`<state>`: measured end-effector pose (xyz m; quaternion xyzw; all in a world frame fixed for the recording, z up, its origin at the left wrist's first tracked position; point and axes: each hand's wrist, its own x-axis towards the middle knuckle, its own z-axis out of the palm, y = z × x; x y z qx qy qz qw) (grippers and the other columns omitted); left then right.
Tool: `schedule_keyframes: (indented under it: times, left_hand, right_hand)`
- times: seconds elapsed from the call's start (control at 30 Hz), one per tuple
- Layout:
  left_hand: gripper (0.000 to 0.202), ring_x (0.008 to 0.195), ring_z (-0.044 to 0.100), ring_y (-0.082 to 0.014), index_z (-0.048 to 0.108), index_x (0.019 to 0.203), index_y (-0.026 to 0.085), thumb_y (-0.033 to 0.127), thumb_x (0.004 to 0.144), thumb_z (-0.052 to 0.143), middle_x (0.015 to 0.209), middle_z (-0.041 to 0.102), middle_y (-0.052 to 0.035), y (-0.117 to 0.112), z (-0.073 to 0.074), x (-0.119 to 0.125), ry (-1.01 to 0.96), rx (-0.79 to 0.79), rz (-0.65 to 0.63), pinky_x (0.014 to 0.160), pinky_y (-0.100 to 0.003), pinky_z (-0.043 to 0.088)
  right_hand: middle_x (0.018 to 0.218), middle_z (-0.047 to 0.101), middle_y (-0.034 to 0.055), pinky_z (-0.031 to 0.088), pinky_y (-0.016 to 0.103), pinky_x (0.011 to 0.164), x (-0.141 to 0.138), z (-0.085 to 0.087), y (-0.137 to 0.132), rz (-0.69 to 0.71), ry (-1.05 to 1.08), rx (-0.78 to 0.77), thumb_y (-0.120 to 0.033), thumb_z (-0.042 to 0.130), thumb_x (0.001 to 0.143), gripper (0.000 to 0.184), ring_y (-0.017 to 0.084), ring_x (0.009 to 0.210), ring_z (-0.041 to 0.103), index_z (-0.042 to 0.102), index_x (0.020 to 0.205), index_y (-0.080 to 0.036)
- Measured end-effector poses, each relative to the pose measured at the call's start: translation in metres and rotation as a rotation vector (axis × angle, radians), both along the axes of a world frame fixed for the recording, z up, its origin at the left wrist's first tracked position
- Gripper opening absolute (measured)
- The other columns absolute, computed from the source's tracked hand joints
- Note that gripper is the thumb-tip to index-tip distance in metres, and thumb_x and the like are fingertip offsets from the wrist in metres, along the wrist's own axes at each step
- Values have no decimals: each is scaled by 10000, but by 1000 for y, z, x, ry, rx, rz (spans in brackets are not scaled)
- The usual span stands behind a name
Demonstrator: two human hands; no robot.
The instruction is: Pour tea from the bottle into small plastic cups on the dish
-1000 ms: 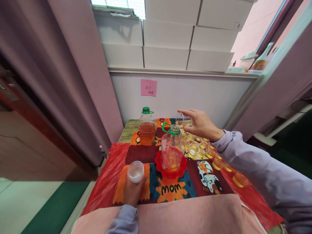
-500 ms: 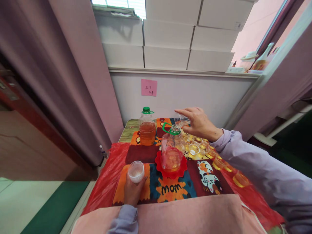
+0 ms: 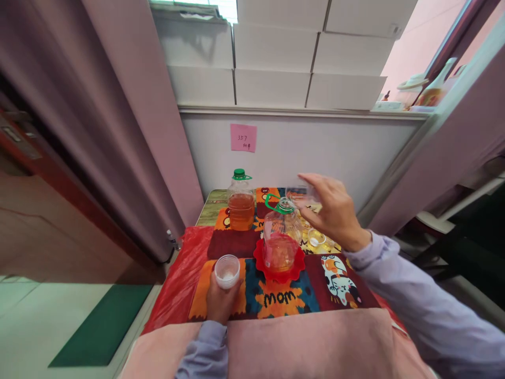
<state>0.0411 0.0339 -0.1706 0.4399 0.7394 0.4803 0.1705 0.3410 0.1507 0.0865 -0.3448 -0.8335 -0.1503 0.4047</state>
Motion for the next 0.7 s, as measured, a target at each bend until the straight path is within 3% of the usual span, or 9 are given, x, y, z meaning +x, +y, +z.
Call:
schedule_keyframes:
  times: [0.07,0.2,0.3,0.37,0.47,0.57,0.63,0.7]
  left_hand:
    - [563,951,774,-336,610,1087,237,587,679,776,976,783,-92,-1,-1,4,-3,5,-42,821,-443,600]
    - [517,1034,745,-309,653,1152,224,507,740,784,1086,771,-108,-6,6,25,73,112,-168,922,-447,578]
    - [511,1091,727,-311,663,1220,202,460,793,778,1142,759,-125,-11,15,42,136,172,-265,966,-464,566]
    - [502,1112,723,-309,658,1250,199,436,821,766,1170,752,-131,-16,19,52,155,199,-320,977,-468,566]
    - [537,1115,726,-323,647,1265,195,482,828,766,1175,748,-140,-24,21,63,148,212,-359,982,-492,573]
    - [605,1094,738,-348,646,1244,186,579,802,772,1145,753,-153,-29,22,71,91,195,-376,965,-515,584]
    - [618,1069,749,-340,644,1229,189,598,786,781,1143,760,-149,-29,23,70,23,162,-391,943,-496,593]
    - [610,1028,759,-316,631,1213,198,577,766,802,1131,773,-130,-24,21,61,-55,113,-355,909,-459,602]
  right_hand:
    - [1400,700,140,544,572,1123,-4,-24,-26,20,274,-77,-239,756,872,693,341,1256,684,533,1528,-251]
    - [1449,648,154,659,494,992,-25,-86,-86,204,666,-458,-349,780,924,905,285,1130,753,279,1675,-288]
    - [1460,644,154,655,490,1026,-41,-118,-113,237,808,-657,-411,757,964,807,296,1234,728,353,1651,-282]
    - [1483,636,156,657,479,1026,-48,-132,-120,233,866,-701,-439,741,981,778,307,1286,708,372,1648,-278]
    - [1542,604,168,610,519,1105,-53,-152,-123,212,798,-657,-474,715,998,793,329,1354,672,352,1672,-272]
    - [1654,515,169,464,604,1248,-54,-176,-127,226,520,-619,-607,635,1015,801,372,1521,520,367,1685,-260]
    - [1722,435,155,401,609,1288,-49,-189,-129,234,391,-639,-697,527,1031,839,370,1596,417,320,1712,-252]
    - [1743,404,147,395,582,1296,-36,-194,-127,181,402,-650,-724,437,1050,849,348,1612,393,273,1729,-243]
